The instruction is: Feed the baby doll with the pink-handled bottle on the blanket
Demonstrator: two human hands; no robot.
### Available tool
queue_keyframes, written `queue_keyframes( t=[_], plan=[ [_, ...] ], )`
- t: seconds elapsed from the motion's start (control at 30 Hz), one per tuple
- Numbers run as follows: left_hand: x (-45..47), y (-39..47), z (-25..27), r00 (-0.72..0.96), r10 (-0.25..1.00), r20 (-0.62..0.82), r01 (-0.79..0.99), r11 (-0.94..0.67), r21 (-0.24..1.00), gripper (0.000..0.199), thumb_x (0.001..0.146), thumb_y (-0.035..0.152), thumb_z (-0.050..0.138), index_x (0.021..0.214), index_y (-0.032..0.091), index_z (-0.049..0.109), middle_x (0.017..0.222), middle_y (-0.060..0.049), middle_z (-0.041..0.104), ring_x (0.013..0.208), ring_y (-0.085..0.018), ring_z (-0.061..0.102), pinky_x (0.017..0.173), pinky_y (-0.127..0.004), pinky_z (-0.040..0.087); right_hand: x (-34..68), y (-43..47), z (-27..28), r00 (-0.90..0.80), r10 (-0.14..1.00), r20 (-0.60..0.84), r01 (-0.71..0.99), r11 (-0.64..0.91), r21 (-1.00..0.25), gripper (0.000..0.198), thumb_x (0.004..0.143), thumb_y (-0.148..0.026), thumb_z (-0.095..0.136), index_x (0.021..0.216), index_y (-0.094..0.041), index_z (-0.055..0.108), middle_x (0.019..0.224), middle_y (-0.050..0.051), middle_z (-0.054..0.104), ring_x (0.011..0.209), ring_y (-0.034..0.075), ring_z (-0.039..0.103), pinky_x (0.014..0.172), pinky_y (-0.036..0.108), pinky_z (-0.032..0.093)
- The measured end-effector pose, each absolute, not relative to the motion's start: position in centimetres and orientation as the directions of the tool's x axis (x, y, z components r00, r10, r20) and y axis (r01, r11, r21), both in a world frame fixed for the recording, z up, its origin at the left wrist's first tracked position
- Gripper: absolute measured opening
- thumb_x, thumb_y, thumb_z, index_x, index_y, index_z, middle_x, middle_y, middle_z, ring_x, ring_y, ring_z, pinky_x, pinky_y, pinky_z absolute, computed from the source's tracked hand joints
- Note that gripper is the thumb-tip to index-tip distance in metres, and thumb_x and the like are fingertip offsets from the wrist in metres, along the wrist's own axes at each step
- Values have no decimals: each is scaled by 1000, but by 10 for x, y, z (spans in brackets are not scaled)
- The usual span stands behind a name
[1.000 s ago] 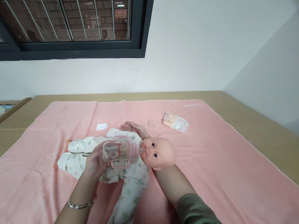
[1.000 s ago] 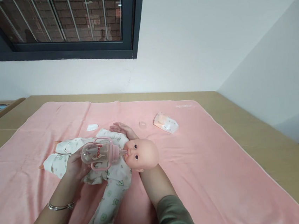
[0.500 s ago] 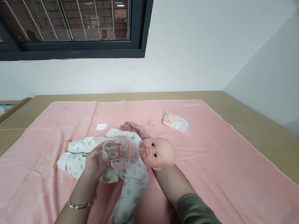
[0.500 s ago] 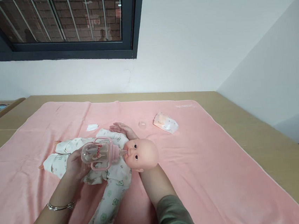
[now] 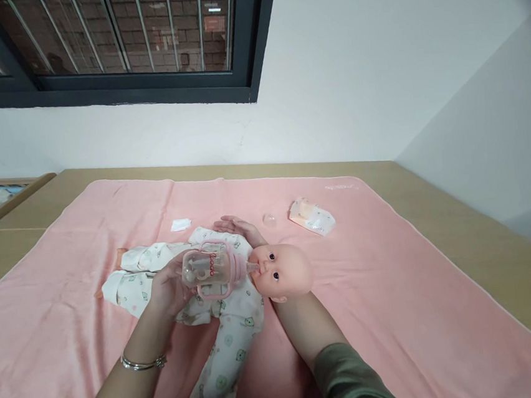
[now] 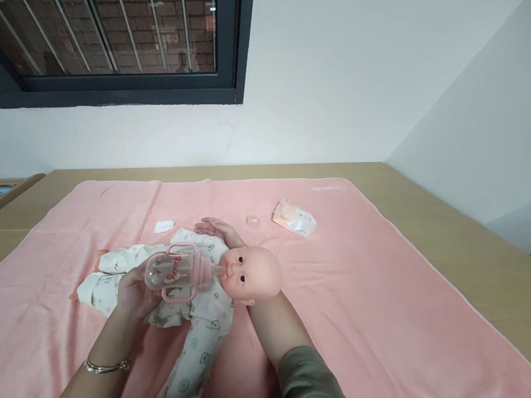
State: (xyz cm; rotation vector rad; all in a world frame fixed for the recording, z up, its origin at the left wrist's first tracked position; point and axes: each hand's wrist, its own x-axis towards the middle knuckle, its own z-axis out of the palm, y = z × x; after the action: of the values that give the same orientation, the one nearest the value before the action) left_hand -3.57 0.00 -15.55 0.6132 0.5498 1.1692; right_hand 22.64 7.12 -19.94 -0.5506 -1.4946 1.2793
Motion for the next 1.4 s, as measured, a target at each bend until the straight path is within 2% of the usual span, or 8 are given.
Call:
queue_keyframes(
  t=[0.27,0.43,0.57,0.7,0.83,0.97,1.2,1.4],
  plan=[
    [-31,-3,-149,237,961,-142,-641,265,720,32,74,28,85,102,12,84,87,-9,82,62,-21,75,46,-24,58,230,83,-200,-421,832,362,-188,310,-932,125,58,-86,94,166,-43,47,176,8,50,167,38,45,133,57,48],
    [-34,-1,-153,272,957,-98,-656,259,709,40,67,20,82,105,12,84,88,-10,82,61,-20,73,44,-24,56,230,74,-199,-400,818,414,-220,353,-909,124,64,-92,87,169,-45,40,179,7,46,169,37,43,135,57,45],
    [-35,0,-154,306,949,-71,-672,268,691,43,65,18,74,106,11,85,85,-10,81,61,-21,72,45,-24,54,230,72,-196,-411,837,362,-167,321,-932,122,65,-89,87,169,-44,40,180,8,45,170,36,42,135,56,45],
    [-33,-2,-152,278,955,-106,-668,271,693,34,70,21,78,102,12,84,75,-7,75,58,-20,70,43,-23,53,229,75,-195,-394,861,322,-132,293,-947,120,63,-86,91,165,-44,46,180,9,45,171,36,41,133,55,46],
    [-31,-3,-151,242,962,-124,-651,256,714,32,72,26,84,102,12,83,81,-8,79,58,-19,72,43,-23,55,228,84,-193,-424,850,311,-161,267,-950,122,56,-84,96,161,-40,54,176,11,50,168,36,44,132,55,47],
    [-32,-2,-151,258,959,-119,-643,263,719,35,70,26,85,103,13,83,86,-9,81,60,-19,73,45,-22,56,227,86,-192,-401,864,304,-219,232,-948,114,59,-80,98,157,-35,59,171,12,56,166,37,46,131,55,49],
    [-33,-2,-153,243,961,-135,-636,262,726,41,67,25,85,106,12,86,87,-9,83,62,-20,74,47,-23,58,226,77,-195,-395,864,313,-232,237,-944,123,55,-81,98,161,-39,54,174,10,53,169,36,43,134,55,46],
    [-32,-2,-152,259,959,-116,-642,261,721,37,71,26,86,104,11,84,86,-10,82,59,-19,72,44,-22,56,228,79,-195,-394,858,329,-187,275,-943,115,57,-77,98,158,-44,54,175,7,52,168,34,45,131,52,49]
  ],
)
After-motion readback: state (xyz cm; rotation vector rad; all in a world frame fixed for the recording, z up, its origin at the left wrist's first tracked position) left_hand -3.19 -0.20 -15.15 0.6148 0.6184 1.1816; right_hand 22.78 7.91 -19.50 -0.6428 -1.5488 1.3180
